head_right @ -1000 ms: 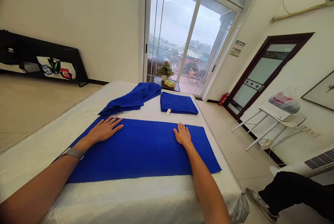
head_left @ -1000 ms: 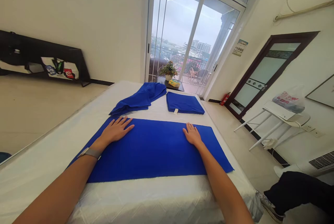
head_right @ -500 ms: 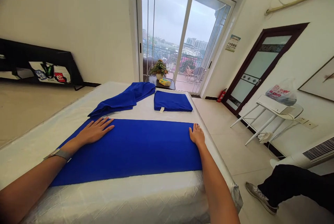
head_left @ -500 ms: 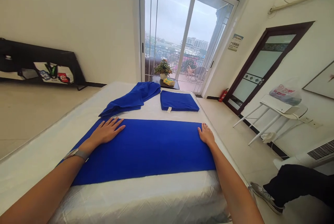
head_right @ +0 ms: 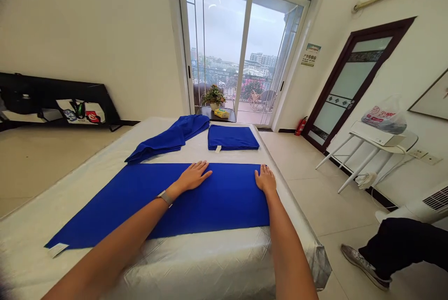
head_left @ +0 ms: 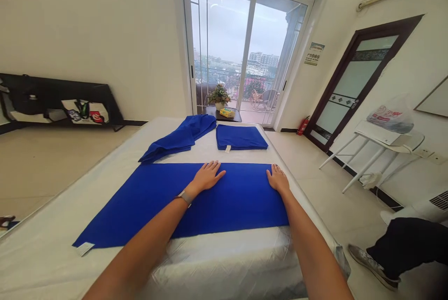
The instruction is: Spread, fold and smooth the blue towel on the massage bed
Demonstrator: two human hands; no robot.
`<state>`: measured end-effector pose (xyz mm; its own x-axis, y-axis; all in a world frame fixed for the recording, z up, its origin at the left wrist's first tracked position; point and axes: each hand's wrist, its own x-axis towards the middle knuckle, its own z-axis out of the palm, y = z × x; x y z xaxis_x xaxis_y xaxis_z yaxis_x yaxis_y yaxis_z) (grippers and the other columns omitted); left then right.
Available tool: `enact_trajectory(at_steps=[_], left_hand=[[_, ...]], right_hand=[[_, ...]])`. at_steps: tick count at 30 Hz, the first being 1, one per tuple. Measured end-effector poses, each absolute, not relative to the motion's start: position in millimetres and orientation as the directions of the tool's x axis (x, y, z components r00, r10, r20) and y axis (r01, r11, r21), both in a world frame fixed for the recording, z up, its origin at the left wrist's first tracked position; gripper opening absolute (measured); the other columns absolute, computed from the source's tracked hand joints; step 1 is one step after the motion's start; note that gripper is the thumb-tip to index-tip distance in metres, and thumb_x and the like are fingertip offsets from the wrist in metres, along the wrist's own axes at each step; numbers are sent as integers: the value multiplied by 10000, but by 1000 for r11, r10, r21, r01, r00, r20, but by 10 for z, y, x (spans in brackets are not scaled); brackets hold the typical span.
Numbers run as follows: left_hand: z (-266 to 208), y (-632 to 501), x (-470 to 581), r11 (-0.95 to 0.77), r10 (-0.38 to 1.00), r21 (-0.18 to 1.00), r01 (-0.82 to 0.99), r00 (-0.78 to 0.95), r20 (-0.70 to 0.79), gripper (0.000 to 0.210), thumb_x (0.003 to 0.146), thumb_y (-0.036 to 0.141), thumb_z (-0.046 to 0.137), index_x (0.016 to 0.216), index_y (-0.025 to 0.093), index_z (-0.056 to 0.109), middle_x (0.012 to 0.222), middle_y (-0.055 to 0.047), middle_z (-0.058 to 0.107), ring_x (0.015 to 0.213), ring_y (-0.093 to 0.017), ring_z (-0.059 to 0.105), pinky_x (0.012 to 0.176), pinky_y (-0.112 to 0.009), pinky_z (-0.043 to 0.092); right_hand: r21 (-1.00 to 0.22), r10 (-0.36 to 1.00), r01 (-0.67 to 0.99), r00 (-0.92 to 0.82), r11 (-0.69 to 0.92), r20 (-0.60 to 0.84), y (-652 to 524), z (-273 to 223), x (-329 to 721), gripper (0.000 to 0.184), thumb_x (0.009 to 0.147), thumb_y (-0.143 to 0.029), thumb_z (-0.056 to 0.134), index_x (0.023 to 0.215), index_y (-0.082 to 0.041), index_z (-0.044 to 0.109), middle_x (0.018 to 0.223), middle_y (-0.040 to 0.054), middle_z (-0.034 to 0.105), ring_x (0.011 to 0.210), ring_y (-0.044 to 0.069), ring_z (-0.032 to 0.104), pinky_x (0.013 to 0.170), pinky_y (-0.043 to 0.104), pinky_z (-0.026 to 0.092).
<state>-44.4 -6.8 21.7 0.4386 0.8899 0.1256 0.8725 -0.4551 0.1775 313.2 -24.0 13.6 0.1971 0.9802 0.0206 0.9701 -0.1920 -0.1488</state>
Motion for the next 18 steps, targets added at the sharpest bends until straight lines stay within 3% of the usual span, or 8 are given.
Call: enact_trajectory(at_steps=[5,13,18], left_hand=[[91,-8,-650,-355,935,209,911,348,74,852,943,718,115,1570,175,308,1637,-126,276,1527,-302,219,1219,-478,138],[151,-16,-2217,-31,999,161,987,36,-31,885,926,738,117,1595,166,208,1667,-119,198,1542,-312,150,1233,-529,121],[204,-123,-2787,51,998,140,989,-46,-33,824,951,697,152,1584,180,250,1660,-142,217,1521,-349,210,1212,-578,159]], right_hand=[[-134,980,972,197,-192,27,-248,137,3128,698,1030,-492,170,1594,-86,236,1657,79,223,1530,184,167,1237,327,87],[-144,981,972,191,-186,27,-235,124,3132,692,1032,-478,178,1594,-76,229,1658,85,217,1531,196,162,1238,339,89],[-137,981,973,191,-185,27,-231,123,3130,692,1031,-477,176,1595,-79,229,1657,84,223,1531,194,159,1237,338,88]])
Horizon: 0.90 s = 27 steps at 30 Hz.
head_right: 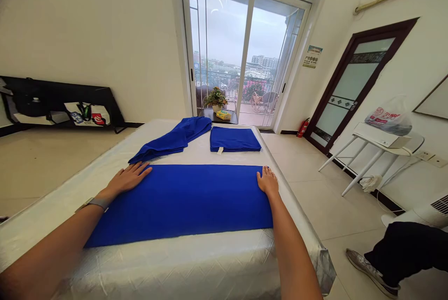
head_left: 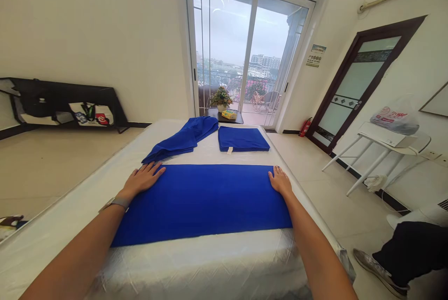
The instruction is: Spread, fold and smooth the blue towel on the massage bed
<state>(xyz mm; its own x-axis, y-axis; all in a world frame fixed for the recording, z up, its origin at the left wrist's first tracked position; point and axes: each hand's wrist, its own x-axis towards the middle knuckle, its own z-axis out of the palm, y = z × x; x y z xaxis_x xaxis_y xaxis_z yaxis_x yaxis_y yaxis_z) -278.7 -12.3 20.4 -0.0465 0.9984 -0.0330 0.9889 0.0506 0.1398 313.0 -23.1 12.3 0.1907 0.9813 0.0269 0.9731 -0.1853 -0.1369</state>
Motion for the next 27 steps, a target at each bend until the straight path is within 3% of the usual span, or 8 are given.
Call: enact_trajectory(at_steps=[7,12,15,18,21,27], left_hand=[[134,-138,-2875,54,998,141,988,-59,28,745,967,640,174,1580,227,270,1646,-143,267,1521,-320,230,1205,-568,191],[76,-122,-2867,68,995,158,985,-78,58,745,956,663,199,1581,262,263,1649,-116,271,1524,-298,228,1208,-551,183],[47,-101,-2878,71,994,174,982,-85,72,758,947,683,200,1576,269,279,1644,-114,284,1518,-309,245,1204,-554,189],[31,-84,-2885,77,993,184,980,-92,75,766,941,693,189,1573,274,291,1645,-111,286,1518,-309,244,1207,-545,182],[32,-80,-2888,88,993,171,981,-99,58,752,944,675,184,1575,278,280,1645,-107,291,1520,-298,240,1211,-533,175],[28,-86,-2898,81,995,155,985,-90,51,729,958,626,193,1580,254,271,1642,-119,293,1523,-292,233,1209,-538,180]], right_hand=[[-10,981,981,192,-192,-8,-221,206,3108,685,1033,-463,160,1593,-75,231,1651,100,238,1518,216,215,1224,360,153],[183,981,965,177,-188,77,-204,459,2739,581,986,-252,285,1477,11,450,1548,231,400,1494,298,275,1220,460,112],[110,993,993,26,-39,116,-203,515,2185,566,965,-186,294,1464,14,467,1535,240,414,1472,283,326,1214,419,147],[-55,986,988,-138,143,93,-202,431,1507,596,1012,-327,277,1511,-32,413,1562,179,404,1468,256,336,1212,384,186],[-187,953,934,-295,303,68,-202,310,964,665,1032,-460,230,1568,-75,311,1626,115,297,1515,217,227,1233,372,141],[-257,951,919,-310,300,0,-191,232,851,717,1031,-548,174,1602,-116,214,1660,63,197,1539,192,120,1248,394,70]])
